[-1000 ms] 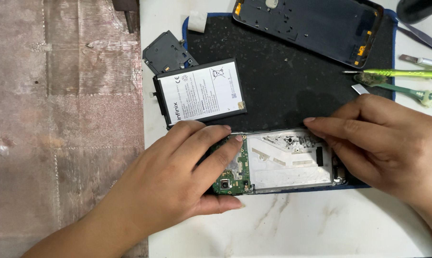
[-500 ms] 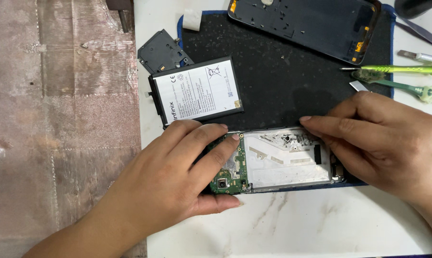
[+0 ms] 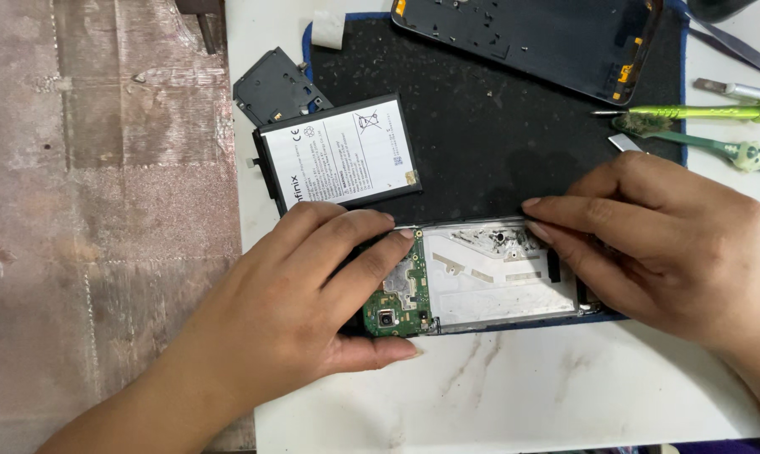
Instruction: The person works on a disassembled smartphone, using a small brush to clean the internal components and a metal tool to pry and adjust parts. They handle the motherboard and battery, carefully manipulating the small connectors and screws on the circuit board.
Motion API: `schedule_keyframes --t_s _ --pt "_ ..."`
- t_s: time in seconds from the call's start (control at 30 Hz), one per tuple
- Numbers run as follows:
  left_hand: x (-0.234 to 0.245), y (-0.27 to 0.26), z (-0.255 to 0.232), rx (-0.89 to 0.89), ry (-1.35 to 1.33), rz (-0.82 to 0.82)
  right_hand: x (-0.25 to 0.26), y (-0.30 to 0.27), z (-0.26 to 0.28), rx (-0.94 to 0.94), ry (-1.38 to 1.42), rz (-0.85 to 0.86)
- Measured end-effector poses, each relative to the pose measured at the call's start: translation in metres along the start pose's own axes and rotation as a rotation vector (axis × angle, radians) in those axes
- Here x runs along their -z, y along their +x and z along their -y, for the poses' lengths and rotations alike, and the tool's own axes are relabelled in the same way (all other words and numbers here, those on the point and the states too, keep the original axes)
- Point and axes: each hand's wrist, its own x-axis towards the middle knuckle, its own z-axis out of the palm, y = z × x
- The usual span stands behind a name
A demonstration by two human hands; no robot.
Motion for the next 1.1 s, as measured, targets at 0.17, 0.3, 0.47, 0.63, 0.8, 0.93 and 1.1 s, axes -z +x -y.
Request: schedule_keyframes --t_s 0.17,0.3,0.47,0.63,0.8,0.93,1.1 --pt "0.0 -0.002 0.001 0.004 -0.027 0.004 0.009 0.007 0.009 0.108 -0.091 -0.034" --pt "-0.001 -0.001 0.002 -0.022 -0.043 -0.037 0.018 0.021 0.025 0.267 -0.057 -0.037" --pt "-0.004 -0.003 0.006 -0.016 -0.017 -0.012 0.006 0.036 0.04 0.427 -0.003 -0.01" --pt "-0.004 -0.004 0.006 -0.006 -0.022 -0.004 -0.015 0.05 0.037 0.347 0.148 0.027" --pt "-0.005 -0.007 0.008 0.004 -0.045 0.007 -0.022 0.044 0.031 0.2 0.237 0.014" --pt "-0.005 -0.006 0.009 -0.049 -0.033 -0.047 -0.023 0.044 0.029 0.172 0.262 0.018" --pt "-0.005 -0.006 0.01 -0.055 -0.035 -0.044 -0.027 0.041 0.027 0.209 0.256 -0.017"
